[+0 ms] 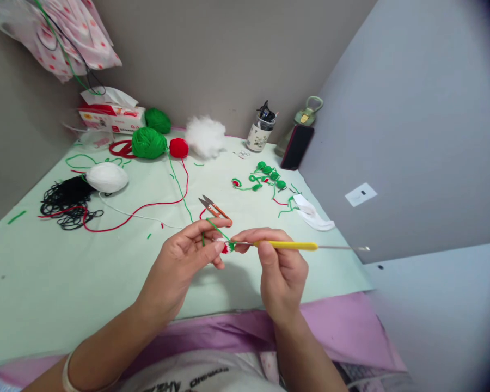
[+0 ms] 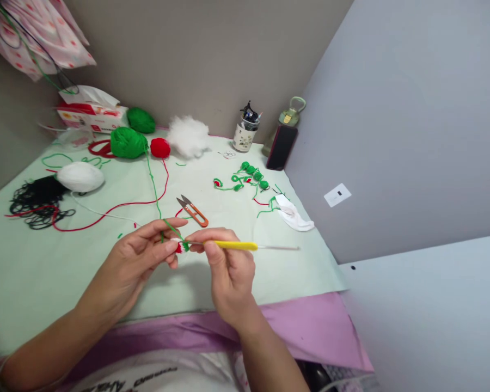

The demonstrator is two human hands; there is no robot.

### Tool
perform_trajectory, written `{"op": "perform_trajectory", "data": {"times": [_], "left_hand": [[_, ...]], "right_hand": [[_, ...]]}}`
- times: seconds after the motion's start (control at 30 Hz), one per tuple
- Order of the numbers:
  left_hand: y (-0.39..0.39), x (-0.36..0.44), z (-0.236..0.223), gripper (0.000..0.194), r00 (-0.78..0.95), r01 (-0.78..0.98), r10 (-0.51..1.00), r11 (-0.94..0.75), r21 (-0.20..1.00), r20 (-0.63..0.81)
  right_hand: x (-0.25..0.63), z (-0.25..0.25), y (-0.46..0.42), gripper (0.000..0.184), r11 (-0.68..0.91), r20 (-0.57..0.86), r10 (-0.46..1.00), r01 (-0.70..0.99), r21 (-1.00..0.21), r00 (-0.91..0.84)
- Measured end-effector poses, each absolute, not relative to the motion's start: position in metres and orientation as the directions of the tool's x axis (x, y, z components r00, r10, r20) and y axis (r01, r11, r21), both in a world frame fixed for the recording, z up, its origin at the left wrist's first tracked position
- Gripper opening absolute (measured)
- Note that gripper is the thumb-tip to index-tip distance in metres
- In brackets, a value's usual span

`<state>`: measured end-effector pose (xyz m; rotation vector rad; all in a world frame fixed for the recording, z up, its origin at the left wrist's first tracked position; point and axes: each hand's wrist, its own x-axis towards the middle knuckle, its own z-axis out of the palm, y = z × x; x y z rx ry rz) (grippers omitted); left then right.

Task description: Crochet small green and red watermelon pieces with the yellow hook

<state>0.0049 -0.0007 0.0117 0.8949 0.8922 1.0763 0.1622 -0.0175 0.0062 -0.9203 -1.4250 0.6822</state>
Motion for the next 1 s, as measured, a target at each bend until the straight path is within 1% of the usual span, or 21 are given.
{"op": "perform_trajectory", "data": {"times": [0.07,0.13,0.2,0.27,0.3,0.33,0.37,0.4,0.43,0.47,0.5,0.53,0.57,0.63,0.73,0.8,0.83,0.9,0.93,0.97,1.0], "left_hand": [[-0.001,0.006,0.011,0.027,0.191,-0.3,0.974,0.175,0.938,-0.121],[-0.003,0.008,0.01,0.028,0.158,-0.279,0.982,0.142,0.95,-0.101],[-0.004,0.011,0.01,0.033,0.146,-0.294,0.984,0.145,0.945,-0.106],[-0.004,0.012,0.011,0.04,0.192,-0.365,0.969,0.215,0.906,-0.152],[-0.003,0.012,0.011,0.042,0.242,-0.412,0.951,0.28,0.867,-0.192],[-0.002,0.011,0.012,0.043,0.3,-0.455,0.924,0.355,0.817,-0.235],[-0.001,0.01,0.012,0.042,0.357,-0.488,0.894,0.427,0.761,-0.272],[0.001,0.009,0.013,0.04,0.403,-0.508,0.865,0.482,0.714,-0.298],[0.002,0.007,0.014,0.038,0.427,-0.52,0.849,0.511,0.684,-0.31],[0.003,0.006,0.014,0.036,0.43,-0.529,0.848,0.515,0.674,-0.31],[0.004,0.005,0.015,0.035,0.42,-0.533,0.856,0.501,0.682,-0.301],[0.004,0.005,0.015,0.036,0.405,-0.529,0.868,0.479,0.7,-0.288],[0.003,0.005,0.015,0.036,0.392,-0.515,0.878,0.457,0.725,-0.275],[0.001,0.007,0.015,0.036,0.372,-0.469,0.895,0.411,0.782,-0.248],[-0.002,0.012,0.014,0.033,0.307,-0.412,0.931,0.319,0.853,-0.2],[-0.002,0.014,0.013,0.036,0.272,-0.421,0.944,0.291,0.859,-0.187],[-0.001,0.014,0.012,0.038,0.281,-0.443,0.939,0.31,0.842,-0.198],[0.002,0.013,0.011,0.04,0.355,-0.496,0.901,0.406,0.767,-0.248],[0.004,0.011,0.01,0.038,0.396,-0.521,0.876,0.461,0.719,-0.274],[0.006,0.009,0.01,0.035,0.428,-0.54,0.855,0.502,0.675,-0.294],[0.008,0.007,0.009,0.032,0.437,-0.558,0.847,0.52,0.647,-0.304]], "right_hand": [[0.162,0.007,-0.02,0.024,0.587,0.605,0.796,0.285,-0.758,-0.028],[0.161,0.005,-0.021,0.028,0.677,0.694,0.709,0.398,-0.619,-0.127],[0.16,-0.001,-0.02,0.031,0.726,0.756,0.628,0.49,-0.482,-0.187],[0.159,-0.006,-0.019,0.033,0.727,0.802,0.56,0.587,-0.356,-0.208],[0.158,-0.008,-0.019,0.033,0.715,0.813,0.543,0.624,-0.315,-0.211],[0.158,-0.009,-0.018,0.034,0.705,0.817,0.54,0.638,-0.309,-0.202],[0.158,-0.009,-0.018,0.033,0.7,0.811,0.559,0.624,-0.348,-0.175],[0.158,-0.008,-0.017,0.031,0.689,0.789,0.602,0.579,-0.436,-0.122],[0.159,-0.006,-0.016,0.029,0.667,0.748,0.662,0.498,-0.554,-0.054],[0.159,-0.004,-0.015,0.025,0.634,0.694,0.72,0.389,-0.668,0.017],[0.159,-0.002,-0.014,0.023,0.594,0.633,0.771,0.274,-0.756,0.074],[0.159,0.0,-0.012,0.022,0.559,0.581,0.807,0.182,-0.809,0.107],[0.159,0.001,-0.011,0.021,0.538,0.552,0.825,0.128,-0.833,0.119],[0.158,0.002,-0.01,0.018,0.548,0.561,0.823,0.135,-0.825,0.09],[0.157,0.0,-0.012,0.022,0.592,0.621,0.782,0.262,-0.763,0.042],[0.158,-0.002,-0.015,0.027,0.611,0.658,0.753,0.359,-0.705,0.01],[0.158,-0.003,-0.016,0.029,0.622,0.678,0.735,0.416,-0.663,-0.02],[0.159,-0.003,-0.017,0.03,0.645,0.713,0.697,0.501,-0.578,-0.074],[0.16,-0.002,-0.016,0.03,0.646,0.72,0.691,0.508,-0.57,-0.07],[0.16,-0.002,-0.015,0.028,0.637,0.713,0.701,0.481,-0.603,-0.035],[0.161,-0.001,-0.014,0.025,0.616,0.687,0.726,0.418,-0.668,0.027]]}}
